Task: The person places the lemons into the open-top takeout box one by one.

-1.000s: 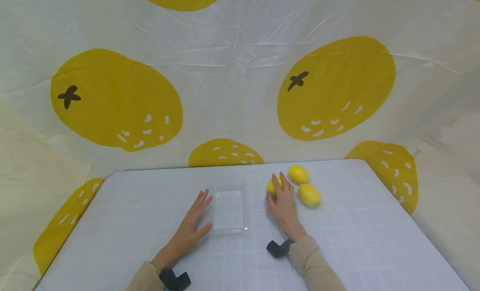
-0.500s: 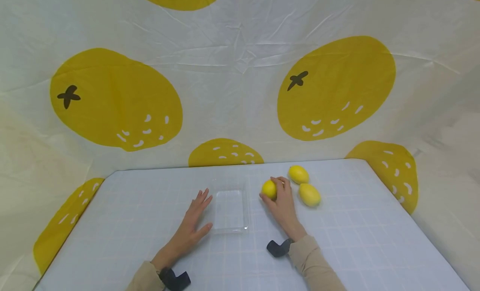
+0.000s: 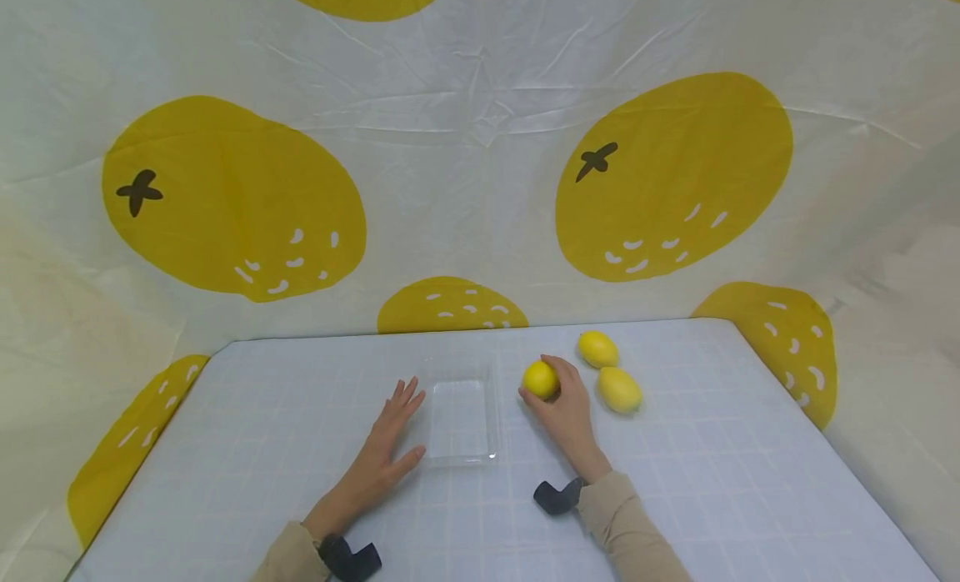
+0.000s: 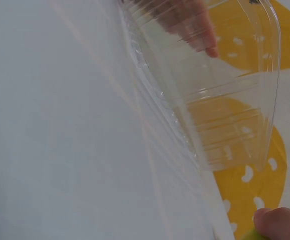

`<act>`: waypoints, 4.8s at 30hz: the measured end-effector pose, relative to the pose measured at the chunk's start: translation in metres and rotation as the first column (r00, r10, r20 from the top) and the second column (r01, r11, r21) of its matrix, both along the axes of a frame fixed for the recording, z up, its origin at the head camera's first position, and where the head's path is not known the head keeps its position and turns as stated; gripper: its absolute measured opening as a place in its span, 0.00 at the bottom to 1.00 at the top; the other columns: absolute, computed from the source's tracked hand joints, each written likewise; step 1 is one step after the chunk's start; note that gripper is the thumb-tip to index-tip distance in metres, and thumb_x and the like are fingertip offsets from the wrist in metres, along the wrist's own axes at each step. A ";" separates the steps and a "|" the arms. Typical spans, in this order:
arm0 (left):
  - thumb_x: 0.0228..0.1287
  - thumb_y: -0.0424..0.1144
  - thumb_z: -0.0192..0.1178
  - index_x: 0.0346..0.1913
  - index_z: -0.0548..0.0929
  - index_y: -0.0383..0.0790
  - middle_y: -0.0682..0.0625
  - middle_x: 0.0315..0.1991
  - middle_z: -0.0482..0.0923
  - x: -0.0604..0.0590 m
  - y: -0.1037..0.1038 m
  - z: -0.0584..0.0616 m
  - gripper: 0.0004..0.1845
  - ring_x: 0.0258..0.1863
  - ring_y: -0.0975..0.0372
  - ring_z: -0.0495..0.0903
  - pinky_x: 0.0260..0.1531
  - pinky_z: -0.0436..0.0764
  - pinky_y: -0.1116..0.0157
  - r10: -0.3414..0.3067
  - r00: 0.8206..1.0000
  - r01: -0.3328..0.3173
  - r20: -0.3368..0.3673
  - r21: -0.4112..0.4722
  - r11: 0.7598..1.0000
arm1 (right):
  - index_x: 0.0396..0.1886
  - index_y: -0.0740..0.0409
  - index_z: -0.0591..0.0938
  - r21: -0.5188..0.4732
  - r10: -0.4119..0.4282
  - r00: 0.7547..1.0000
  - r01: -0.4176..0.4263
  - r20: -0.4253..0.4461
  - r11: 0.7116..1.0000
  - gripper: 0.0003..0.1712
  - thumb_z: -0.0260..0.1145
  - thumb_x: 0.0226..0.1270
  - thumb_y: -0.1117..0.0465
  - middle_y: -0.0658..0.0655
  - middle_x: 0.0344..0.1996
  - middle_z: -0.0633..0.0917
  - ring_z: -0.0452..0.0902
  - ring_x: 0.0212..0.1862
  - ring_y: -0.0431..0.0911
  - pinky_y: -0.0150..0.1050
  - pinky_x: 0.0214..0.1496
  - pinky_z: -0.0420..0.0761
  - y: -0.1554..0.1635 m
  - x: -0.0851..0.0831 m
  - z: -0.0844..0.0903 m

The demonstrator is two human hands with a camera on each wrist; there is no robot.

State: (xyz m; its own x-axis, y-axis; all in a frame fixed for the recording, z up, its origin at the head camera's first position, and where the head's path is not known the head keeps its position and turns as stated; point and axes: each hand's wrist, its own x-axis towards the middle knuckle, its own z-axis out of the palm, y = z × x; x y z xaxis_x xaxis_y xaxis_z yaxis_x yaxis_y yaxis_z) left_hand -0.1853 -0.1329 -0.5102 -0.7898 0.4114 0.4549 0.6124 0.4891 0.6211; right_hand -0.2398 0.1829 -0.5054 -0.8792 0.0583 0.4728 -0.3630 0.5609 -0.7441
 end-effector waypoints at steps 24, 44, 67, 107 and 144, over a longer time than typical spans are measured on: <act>0.69 0.45 0.57 0.79 0.55 0.47 0.49 0.80 0.44 0.001 0.000 0.001 0.38 0.79 0.48 0.38 0.73 0.43 0.42 -0.005 1.000 0.005 -0.007 0.012 1.000 | 0.62 0.57 0.79 -0.114 -0.056 0.995 0.046 -0.086 0.992 0.35 0.80 0.53 0.57 0.57 0.57 0.81 0.75 0.47 0.47 0.28 0.44 0.78 -0.025 -0.003 0.049; 0.66 0.40 0.60 0.77 0.58 0.38 0.44 0.80 0.46 0.000 0.003 0.001 0.39 0.79 0.49 0.38 0.69 0.46 0.33 0.016 1.000 -0.016 0.010 0.000 1.000 | 0.61 0.55 0.79 -0.220 0.097 0.995 -0.102 -0.033 0.970 0.35 0.81 0.51 0.57 0.56 0.57 0.79 0.75 0.47 0.51 0.45 0.42 0.85 -0.103 0.005 0.079; 0.67 0.44 0.60 0.77 0.59 0.42 0.44 0.79 0.48 0.001 0.002 0.001 0.38 0.78 0.48 0.40 0.68 0.46 0.33 0.002 1.000 -0.002 -0.009 0.005 1.000 | 0.61 0.61 0.77 -0.002 0.192 0.960 -0.196 0.204 0.981 0.34 0.77 0.57 0.52 0.66 0.55 0.74 0.74 0.52 0.57 0.53 0.54 0.80 -0.129 0.016 0.049; 0.66 0.44 0.60 0.76 0.60 0.41 0.44 0.79 0.49 0.002 0.003 0.002 0.38 0.79 0.48 0.40 0.70 0.47 0.35 0.013 1.000 -0.013 -0.004 0.003 1.000 | 0.62 0.65 0.75 0.076 0.190 0.958 -0.210 0.213 0.975 0.26 0.67 0.64 0.67 0.69 0.53 0.71 0.77 0.44 0.55 0.47 0.47 0.83 -0.129 0.018 0.047; 0.66 0.42 0.60 0.76 0.60 0.39 0.42 0.79 0.49 0.002 0.004 0.000 0.38 0.78 0.47 0.40 0.70 0.47 0.35 0.000 1.000 0.000 -0.007 0.004 1.000 | 0.62 0.69 0.73 0.084 0.210 0.953 -0.233 0.219 0.969 0.27 0.62 0.63 0.68 0.72 0.59 0.73 0.71 0.60 0.65 0.62 0.64 0.70 -0.114 0.017 0.065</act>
